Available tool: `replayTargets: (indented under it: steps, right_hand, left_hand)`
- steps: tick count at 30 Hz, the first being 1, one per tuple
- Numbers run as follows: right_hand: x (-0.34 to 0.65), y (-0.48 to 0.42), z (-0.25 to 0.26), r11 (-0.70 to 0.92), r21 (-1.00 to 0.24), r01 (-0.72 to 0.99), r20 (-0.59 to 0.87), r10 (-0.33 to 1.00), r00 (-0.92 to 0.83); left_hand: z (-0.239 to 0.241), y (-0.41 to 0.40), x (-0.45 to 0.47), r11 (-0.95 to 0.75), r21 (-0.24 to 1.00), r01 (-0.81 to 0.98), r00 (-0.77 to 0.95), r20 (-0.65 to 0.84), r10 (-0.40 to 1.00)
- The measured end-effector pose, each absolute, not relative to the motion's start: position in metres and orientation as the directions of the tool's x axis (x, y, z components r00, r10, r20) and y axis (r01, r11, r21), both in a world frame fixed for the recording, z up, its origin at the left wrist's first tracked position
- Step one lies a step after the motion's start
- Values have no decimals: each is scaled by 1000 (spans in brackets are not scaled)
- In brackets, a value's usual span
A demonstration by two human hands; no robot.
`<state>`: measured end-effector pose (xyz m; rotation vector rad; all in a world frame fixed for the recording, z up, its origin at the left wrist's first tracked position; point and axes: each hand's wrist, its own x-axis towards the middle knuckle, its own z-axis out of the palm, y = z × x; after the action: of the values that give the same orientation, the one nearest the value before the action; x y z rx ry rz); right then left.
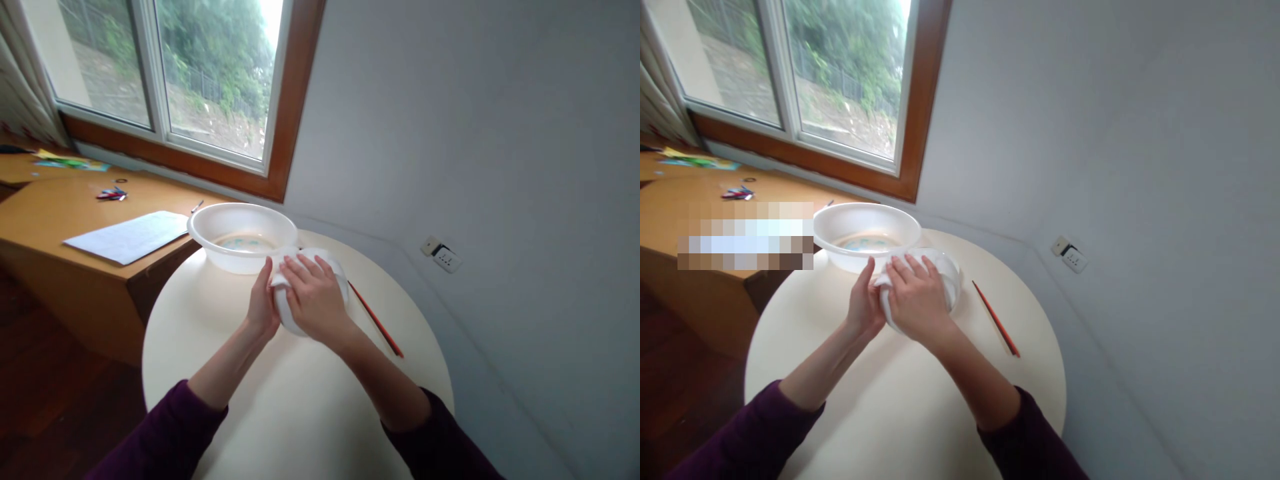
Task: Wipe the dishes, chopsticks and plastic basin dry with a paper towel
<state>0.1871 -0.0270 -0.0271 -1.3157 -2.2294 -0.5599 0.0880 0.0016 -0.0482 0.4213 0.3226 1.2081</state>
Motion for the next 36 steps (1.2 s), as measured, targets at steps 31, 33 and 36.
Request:
replayTargets:
  steps: [31,33,36]
  right_hand:
    - [234,-47,-22,553,130,823,716,522,-464]
    - [236,-53,-30,584,192,788,681,499,-536]
    - [244,-63,-42,637,236,734,646,461,-609]
  left_hand:
    - [-39,-5,86,358,548,-756,255,-258,932]
    - [-38,-3,83,374,557,-742,255,-282,925]
    - [-39,-1,82,373,580,-724,239,-296,925]
